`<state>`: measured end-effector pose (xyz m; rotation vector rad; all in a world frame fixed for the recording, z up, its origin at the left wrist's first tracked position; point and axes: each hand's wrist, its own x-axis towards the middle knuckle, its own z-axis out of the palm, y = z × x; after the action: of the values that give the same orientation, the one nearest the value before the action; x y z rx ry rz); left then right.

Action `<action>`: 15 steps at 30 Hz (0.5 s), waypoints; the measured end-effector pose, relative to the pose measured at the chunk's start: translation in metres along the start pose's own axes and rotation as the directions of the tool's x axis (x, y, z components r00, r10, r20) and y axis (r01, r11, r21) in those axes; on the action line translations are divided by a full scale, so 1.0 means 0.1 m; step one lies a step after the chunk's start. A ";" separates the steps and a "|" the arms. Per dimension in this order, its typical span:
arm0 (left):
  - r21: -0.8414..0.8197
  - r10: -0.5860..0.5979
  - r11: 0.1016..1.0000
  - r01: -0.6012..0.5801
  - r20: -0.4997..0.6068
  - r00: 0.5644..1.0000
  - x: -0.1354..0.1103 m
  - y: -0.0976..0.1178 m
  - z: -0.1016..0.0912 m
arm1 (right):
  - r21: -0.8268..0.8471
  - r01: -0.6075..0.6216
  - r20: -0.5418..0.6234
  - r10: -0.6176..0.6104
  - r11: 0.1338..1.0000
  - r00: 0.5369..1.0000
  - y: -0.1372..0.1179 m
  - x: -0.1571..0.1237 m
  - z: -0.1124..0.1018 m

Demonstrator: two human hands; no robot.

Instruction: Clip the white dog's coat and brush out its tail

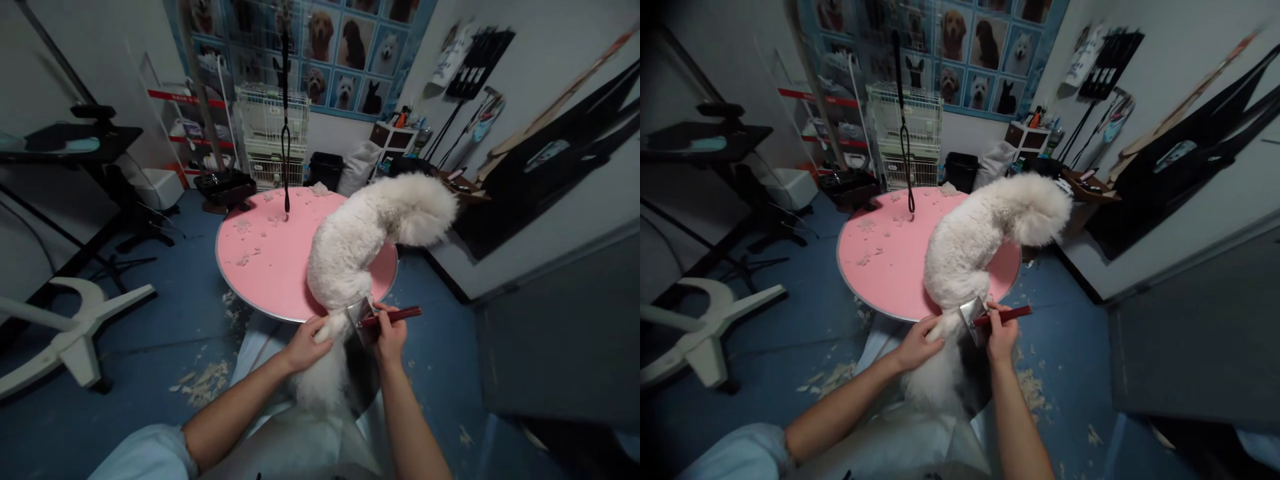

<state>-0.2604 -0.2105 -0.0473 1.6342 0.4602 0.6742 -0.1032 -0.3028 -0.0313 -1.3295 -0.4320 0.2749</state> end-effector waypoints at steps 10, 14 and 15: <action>0.115 0.064 0.991 -0.069 0.041 0.997 -0.06 -0.11 -0.02 | 0.002 0.085 -0.247 -0.082 0.996 0.965 0.00 0.31 -0.29; 0.180 0.113 0.978 -0.107 -0.023 0.993 -0.06 -0.20 0.02 | -0.045 -0.075 0.132 0.081 0.996 0.988 0.08 0.21 -0.32; 0.196 0.113 0.975 -0.102 -0.045 0.993 -0.05 -0.22 0.02 | -0.062 -0.125 0.117 0.131 0.990 0.984 0.09 0.22 -0.38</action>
<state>-0.2610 -0.2117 -0.0700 1.8372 0.4929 0.7774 -0.0659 -0.3248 -0.0438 -1.4013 -0.4589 0.4552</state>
